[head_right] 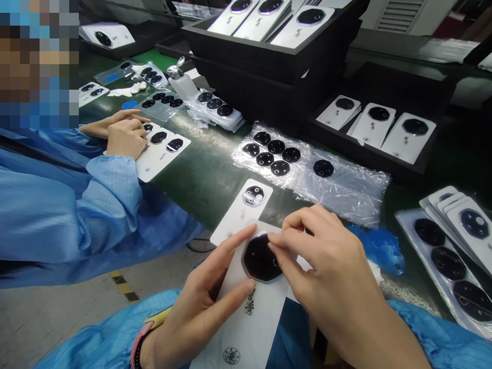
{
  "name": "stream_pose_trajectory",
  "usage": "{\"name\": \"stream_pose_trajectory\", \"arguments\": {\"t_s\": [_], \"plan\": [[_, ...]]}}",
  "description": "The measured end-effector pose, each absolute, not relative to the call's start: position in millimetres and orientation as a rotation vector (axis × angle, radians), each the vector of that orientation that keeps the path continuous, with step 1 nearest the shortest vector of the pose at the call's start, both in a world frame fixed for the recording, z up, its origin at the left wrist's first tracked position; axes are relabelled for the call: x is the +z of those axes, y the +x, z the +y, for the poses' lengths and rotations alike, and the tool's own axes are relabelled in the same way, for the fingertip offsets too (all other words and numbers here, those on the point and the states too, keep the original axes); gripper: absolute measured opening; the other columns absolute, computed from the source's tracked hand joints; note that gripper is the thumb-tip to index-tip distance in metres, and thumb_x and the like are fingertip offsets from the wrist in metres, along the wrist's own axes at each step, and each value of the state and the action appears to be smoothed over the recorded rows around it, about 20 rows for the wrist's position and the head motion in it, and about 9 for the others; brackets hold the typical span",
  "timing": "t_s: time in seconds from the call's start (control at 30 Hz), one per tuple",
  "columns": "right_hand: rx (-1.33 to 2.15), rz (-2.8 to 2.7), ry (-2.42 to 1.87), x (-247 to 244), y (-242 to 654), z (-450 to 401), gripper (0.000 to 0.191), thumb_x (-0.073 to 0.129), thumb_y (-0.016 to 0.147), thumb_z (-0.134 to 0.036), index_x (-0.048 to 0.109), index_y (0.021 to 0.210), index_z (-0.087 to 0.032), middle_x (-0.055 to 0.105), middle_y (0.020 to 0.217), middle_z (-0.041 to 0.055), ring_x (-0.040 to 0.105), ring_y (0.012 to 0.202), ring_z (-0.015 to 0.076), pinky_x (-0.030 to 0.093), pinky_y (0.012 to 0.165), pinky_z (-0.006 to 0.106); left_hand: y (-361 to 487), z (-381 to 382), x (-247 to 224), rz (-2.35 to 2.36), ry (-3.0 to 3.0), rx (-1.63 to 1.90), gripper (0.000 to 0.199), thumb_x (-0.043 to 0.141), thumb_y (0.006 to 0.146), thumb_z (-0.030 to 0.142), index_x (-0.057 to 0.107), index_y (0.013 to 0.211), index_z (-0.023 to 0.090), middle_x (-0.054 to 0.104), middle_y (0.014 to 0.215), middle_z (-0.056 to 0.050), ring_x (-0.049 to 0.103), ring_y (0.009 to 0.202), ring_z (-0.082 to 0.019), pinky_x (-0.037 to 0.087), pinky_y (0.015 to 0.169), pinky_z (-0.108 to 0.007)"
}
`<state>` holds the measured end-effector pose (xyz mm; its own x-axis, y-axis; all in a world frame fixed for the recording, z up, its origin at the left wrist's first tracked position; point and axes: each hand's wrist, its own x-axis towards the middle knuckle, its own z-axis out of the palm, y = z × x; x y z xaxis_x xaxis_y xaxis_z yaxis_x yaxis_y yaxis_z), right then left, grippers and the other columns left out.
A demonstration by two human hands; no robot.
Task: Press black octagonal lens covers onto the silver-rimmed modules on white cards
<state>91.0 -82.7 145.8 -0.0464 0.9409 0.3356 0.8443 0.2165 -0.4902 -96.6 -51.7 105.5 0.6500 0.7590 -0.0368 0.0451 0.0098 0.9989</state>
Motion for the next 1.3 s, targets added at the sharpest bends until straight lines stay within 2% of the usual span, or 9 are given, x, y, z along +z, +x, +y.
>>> {"name": "stream_pose_trajectory", "arguments": {"t_s": [0.27,0.43,0.5,0.67,0.8,0.93,1.0,1.13,1.3], "plan": [[0.062,-2.046,-1.62,143,92,-86,0.027,0.045,0.088,-0.008,0.068,0.084,-0.021,0.064,0.078,0.003,0.059,0.068,0.0152,0.046,0.059,0.029,-97,-52,105,0.703,1.474,0.656,0.055,0.056,0.09,0.016,0.039,0.138,0.039,0.051,0.139,0.009,0.052,0.123,-0.005,0.04,0.101,-0.006],[-0.096,-2.149,-1.596,143,90,-87,0.031,0.041,0.088,-0.005,0.069,0.088,-0.019,0.065,0.076,0.0035,0.059,0.072,0.0174,0.045,0.066,0.032,-95,-53,105,0.725,1.474,0.665,0.057,0.055,0.091,0.018,0.037,0.138,0.044,0.05,0.14,0.01,0.049,0.127,-0.01,0.04,0.105,-0.013],[-0.2,-2.197,-1.586,141,87,-87,0.032,0.04,0.089,-0.005,0.069,0.089,-0.017,0.066,0.077,0.0052,0.059,0.076,0.0199,0.045,0.07,0.036,-95,-53,104,0.732,1.462,0.665,0.057,0.055,0.091,0.018,0.037,0.138,0.044,0.051,0.139,0.008,0.051,0.125,-0.012,0.046,0.099,-0.014],[-0.332,-2.301,-1.534,135,81,-85,0.028,0.043,0.089,-0.005,0.07,0.092,-0.012,0.068,0.079,0.0074,0.058,0.081,0.0231,0.044,0.076,0.041,-95,-54,98,0.675,1.285,0.645,0.057,0.052,0.093,0.021,0.031,0.141,0.042,0.068,0.109,0.001,0.067,0.076,-0.008,0.053,0.063,-0.011],[-0.115,-2.202,-1.477,135,87,-80,0.032,0.042,0.086,-0.002,0.071,0.09,-0.015,0.067,0.078,0.0061,0.058,0.077,0.0207,0.048,0.069,0.038,-95,-55,85,0.649,1.266,0.709,0.067,0.05,0.095,0.021,0.015,0.146,0.045,0.068,0.098,0.001,0.061,0.066,-0.005,0.05,0.058,-0.009],[0.194,-1.916,-1.538,145,99,-74,0.026,0.049,0.09,-0.016,0.071,0.101,-0.024,0.068,0.1,0.0069,0.064,0.092,0.02,0.055,0.064,0.029,-97,-56,80,0.538,1.348,0.831,0.068,0.047,0.096,0.02,0.009,0.145,0.049,0.069,0.094,0.003,0.058,0.064,-0.004,0.049,0.06,-0.009],[0.456,-1.842,-1.563,151,101,-72,0.022,0.053,0.09,-0.025,0.07,0.105,-0.025,0.071,0.101,0.0049,0.068,0.091,0.0189,0.057,0.066,0.026,-98,-55,82,0.507,1.385,0.818,0.065,0.046,0.096,0.02,0.013,0.145,0.047,0.069,0.097,0.001,0.059,0.066,-0.005,0.05,0.062,-0.01],[1.058,-1.798,-1.493,161,97,-72,0.026,0.048,0.095,-0.027,0.073,0.099,-0.03,0.074,0.078,-0.0032,0.068,0.063,0.0109,0.054,0.054,0.017,-103,-49,87,0.542,1.593,0.788,0.054,0.047,0.095,0.018,0.03,0.142,0.036,0.068,0.092,-0.001,0.063,0.069,-0.009,0.051,0.061,-0.012],[1.009,-1.76,-1.435,163,94,-80,0.029,0.049,0.092,-0.018,0.074,0.097,-0.032,0.072,0.071,-0.0052,0.065,0.056,0.01,0.05,0.049,0.017,-105,-39,93,0.453,1.774,0.801,0.043,0.052,0.088,0.01,0.048,0.127,0.026,0.068,0.095,-0.003,0.066,0.074,-0.012,0.054,0.065,-0.014]]}}
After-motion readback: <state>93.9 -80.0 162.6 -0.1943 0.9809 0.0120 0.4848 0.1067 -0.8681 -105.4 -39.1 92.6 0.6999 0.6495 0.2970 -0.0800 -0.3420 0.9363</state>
